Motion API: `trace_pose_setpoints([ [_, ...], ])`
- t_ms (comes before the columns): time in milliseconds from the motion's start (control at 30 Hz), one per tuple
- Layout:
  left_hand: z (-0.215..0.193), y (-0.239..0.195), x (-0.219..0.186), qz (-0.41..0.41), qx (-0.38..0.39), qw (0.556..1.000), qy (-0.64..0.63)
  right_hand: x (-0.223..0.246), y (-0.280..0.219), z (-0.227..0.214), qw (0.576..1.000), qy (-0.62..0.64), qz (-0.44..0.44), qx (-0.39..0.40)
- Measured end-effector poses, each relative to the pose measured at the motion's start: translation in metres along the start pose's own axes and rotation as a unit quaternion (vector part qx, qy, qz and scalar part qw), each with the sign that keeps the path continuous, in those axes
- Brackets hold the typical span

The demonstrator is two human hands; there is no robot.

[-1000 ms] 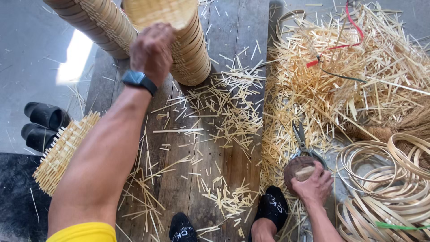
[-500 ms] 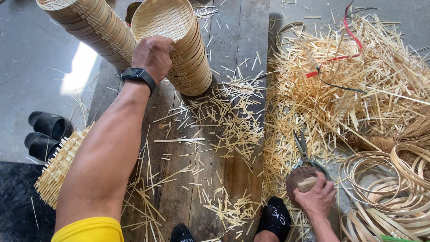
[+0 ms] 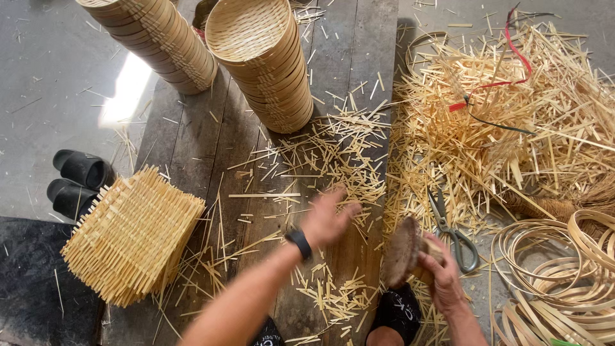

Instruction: The person weaves bamboo strips into circular mats using a wooden template and shears. They repeatedly place the template on the mat, trim excess strips, and stack the finished pieces.

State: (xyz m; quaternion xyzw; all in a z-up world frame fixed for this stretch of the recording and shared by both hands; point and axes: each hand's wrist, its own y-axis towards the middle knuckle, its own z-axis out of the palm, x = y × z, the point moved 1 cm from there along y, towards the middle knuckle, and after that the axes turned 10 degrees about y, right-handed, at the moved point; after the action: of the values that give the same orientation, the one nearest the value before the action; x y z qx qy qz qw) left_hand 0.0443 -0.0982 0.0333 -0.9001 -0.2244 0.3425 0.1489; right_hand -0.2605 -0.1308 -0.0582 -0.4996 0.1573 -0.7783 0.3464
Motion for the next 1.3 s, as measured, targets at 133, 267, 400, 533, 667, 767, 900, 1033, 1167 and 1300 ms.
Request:
trace_pose_setpoints([
  [133, 0.099, -0.055, 0.036, -0.231, -0.025, 0.883, -0.409, -0.026, 0.000, 0.037, 0.998, 0.026, 0.042, 0.044],
  [267, 0.104, -0.054, 0.079, -0.179, -0.148, 0.864, -0.447, -0.057, 0.008, 0.065, 0.984, -0.176, -0.006, 0.016],
  [400, 0.058, -0.056, 0.110, -0.103, -0.189, 0.965, -0.149, -0.073, 0.012, 0.071, 0.971, -0.239, -0.012, 0.007],
  [533, -0.060, -0.082, 0.159, -0.050, -0.454, 0.866, 0.203, -0.086, 0.006, 0.045, 0.973, -0.220, 0.037, -0.058],
  [667, -0.167, -0.133, 0.221, -0.401, -0.255, 0.830, 0.291, -0.110, -0.007, 0.012, 0.974, -0.221, 0.021, -0.042],
  [767, -0.193, -0.166, 0.243, -0.374, -0.186, 0.862, 0.287, -0.127, -0.004, -0.003, 0.976, -0.216, -0.006, -0.013],
  [900, -0.198, -0.184, 0.261, -0.325, -0.190, 0.899, 0.224, -0.133, 0.002, -0.012, 0.975, -0.224, -0.001, -0.014],
  [1033, -0.202, -0.193, 0.267, -0.263, -0.259, 0.903, 0.219, -0.129, 0.000, -0.009, 0.979, -0.202, 0.002, -0.007],
  [1167, -0.226, -0.204, 0.244, -0.269, -0.481, 0.770, 0.320, -0.127, -0.004, -0.010, 0.980, -0.198, -0.004, -0.004],
  [1300, -0.249, -0.206, 0.185, -0.084, -0.582, 0.666, 0.459, -0.121, -0.008, -0.004, 0.979, -0.201, -0.019, -0.019],
])
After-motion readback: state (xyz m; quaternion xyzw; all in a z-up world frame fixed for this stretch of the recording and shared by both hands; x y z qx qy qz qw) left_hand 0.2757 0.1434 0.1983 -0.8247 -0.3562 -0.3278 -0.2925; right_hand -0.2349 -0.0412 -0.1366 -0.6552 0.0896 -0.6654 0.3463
